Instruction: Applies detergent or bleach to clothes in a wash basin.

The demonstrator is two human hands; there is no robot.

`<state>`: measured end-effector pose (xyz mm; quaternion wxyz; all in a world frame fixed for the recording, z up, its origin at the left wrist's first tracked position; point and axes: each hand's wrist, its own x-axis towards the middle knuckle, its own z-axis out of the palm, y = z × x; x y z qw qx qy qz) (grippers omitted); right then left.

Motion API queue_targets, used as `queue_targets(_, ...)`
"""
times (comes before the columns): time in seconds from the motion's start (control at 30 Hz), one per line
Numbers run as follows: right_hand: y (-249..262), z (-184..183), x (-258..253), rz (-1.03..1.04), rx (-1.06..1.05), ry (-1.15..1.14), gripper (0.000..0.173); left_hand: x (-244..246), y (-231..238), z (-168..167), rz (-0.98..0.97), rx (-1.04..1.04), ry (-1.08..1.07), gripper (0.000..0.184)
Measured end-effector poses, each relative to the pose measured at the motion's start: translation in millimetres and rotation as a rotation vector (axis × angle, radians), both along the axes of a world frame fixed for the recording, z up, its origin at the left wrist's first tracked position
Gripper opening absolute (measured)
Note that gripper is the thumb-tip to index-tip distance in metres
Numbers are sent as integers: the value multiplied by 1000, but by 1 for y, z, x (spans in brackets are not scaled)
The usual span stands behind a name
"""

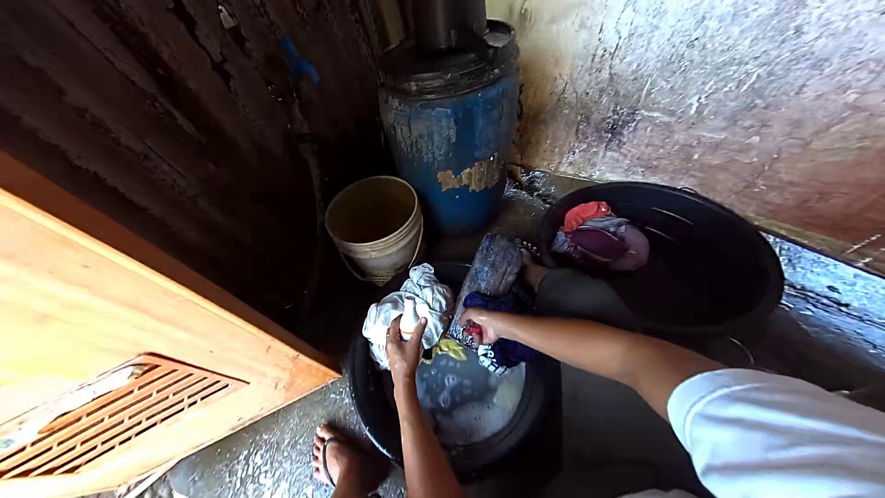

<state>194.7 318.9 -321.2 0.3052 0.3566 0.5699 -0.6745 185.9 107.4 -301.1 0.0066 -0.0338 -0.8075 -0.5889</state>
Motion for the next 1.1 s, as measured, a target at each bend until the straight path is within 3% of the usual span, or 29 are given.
queue_targets(0.03,3,2,2,-13,-22,-3,12,1,1,0,-2,-16,-38,49)
queue_targets(0.17,1,41,3,59,11,295,35,3,12,1,-65,-92,-172,50)
queue_targets(0.23,2,61,-7,-18,63,462,38,4,19,4,-84,-97,-210,59)
queue_targets(0.3,5,78,-17,-102,119,595,36,5,28,8,-100,-95,-215,56)
queue_targets(0.4,8,84,-23,-51,218,796,27,7,37,14,-197,-49,-172,40)
queue_targets(0.57,6,85,-14,32,200,973,17,11,49,27,-271,236,-299,35)
queue_targets(0.7,8,91,-8,36,155,1075,13,11,48,30,-387,514,-505,54)
queue_targets(0.8,12,97,-12,109,-19,1133,12,13,40,29,-525,762,-592,66)
queue_targets(0.9,17,104,-21,278,-232,1130,15,15,31,11,-642,959,-538,68)
queue_targets(1.0,8,102,-26,342,-140,1135,15,15,23,3,-589,800,-450,69)
queue_targets(1.1,2,90,-31,407,270,924,25,13,18,9,-373,316,-300,30)
